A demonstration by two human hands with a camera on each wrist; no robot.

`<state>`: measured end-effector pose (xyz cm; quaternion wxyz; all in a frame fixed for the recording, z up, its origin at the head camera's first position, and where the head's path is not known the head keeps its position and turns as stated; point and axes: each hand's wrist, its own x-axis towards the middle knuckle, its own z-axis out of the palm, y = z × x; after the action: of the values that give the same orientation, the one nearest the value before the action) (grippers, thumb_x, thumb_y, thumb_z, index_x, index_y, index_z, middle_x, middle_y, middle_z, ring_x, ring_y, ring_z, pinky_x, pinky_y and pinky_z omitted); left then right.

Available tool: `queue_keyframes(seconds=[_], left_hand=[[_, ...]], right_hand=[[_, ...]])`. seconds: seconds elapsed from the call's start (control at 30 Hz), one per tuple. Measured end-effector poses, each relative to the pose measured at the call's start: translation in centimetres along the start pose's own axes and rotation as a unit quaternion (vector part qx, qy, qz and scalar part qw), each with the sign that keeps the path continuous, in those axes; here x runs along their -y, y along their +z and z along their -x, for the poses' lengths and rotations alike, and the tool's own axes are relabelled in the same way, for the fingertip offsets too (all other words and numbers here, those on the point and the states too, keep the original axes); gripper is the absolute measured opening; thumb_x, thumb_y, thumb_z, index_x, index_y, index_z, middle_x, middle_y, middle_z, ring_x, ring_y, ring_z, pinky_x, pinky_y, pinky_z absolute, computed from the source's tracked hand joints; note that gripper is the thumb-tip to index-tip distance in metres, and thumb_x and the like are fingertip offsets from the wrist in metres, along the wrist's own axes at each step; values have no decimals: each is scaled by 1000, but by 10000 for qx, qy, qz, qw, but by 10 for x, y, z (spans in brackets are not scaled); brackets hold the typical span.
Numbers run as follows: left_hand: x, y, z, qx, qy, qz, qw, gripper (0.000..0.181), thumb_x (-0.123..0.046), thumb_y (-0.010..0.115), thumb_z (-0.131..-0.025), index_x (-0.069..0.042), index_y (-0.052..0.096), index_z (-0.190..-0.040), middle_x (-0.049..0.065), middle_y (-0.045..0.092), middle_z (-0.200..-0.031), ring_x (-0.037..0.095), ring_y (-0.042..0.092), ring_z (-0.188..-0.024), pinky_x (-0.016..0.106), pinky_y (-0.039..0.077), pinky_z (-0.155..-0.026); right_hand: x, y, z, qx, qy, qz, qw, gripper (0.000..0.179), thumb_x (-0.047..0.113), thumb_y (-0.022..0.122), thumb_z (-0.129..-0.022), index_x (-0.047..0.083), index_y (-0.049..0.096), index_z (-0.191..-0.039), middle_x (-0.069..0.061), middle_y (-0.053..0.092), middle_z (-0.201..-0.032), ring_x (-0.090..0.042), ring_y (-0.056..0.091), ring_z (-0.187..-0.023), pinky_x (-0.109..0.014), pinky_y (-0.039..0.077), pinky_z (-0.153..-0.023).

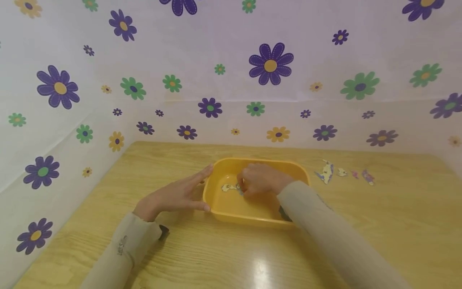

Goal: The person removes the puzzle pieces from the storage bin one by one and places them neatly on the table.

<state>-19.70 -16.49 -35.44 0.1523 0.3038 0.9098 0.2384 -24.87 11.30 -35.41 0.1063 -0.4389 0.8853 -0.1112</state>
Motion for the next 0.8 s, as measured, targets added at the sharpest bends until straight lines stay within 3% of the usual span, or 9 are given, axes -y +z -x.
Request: queue_keyframes(seconds=[0.1, 0.57, 0.8], left_hand=[[0, 0, -1, 4, -4, -24, 10000, 113, -65, 72, -85, -18, 7, -165, 0, 2, -170, 22, 15, -153, 48, 22, -121], [0, 0, -2, -10, 63, -75, 10000, 112, -62, 73, -86, -17, 8, -165, 0, 3, -170, 23, 16, -153, 47, 22, -121], [0, 1, -1, 2, 47, -57, 10000, 112, -61, 73, -86, -16, 8, -165, 1, 2, -170, 24, 15, -153, 47, 22, -121]], right_hand=[[0, 1, -1, 35, 42, -135, 9999, 19, 14, 80, -80, 9, 75, -98, 6, 66, -84, -10, 51, -72, -28, 49, -69], [-2, -1, 1, 5, 104, -447, 9989, 14, 6, 79, -78, 9, 77, -92, 7, 61, -75, -10, 39, -63, -25, 36, -59], [-4, 1, 0, 61, 170, -297, 9994, 12, 9, 79, -79, 10, 78, -91, 8, 61, -76, -11, 42, -65, -26, 39, -62]])
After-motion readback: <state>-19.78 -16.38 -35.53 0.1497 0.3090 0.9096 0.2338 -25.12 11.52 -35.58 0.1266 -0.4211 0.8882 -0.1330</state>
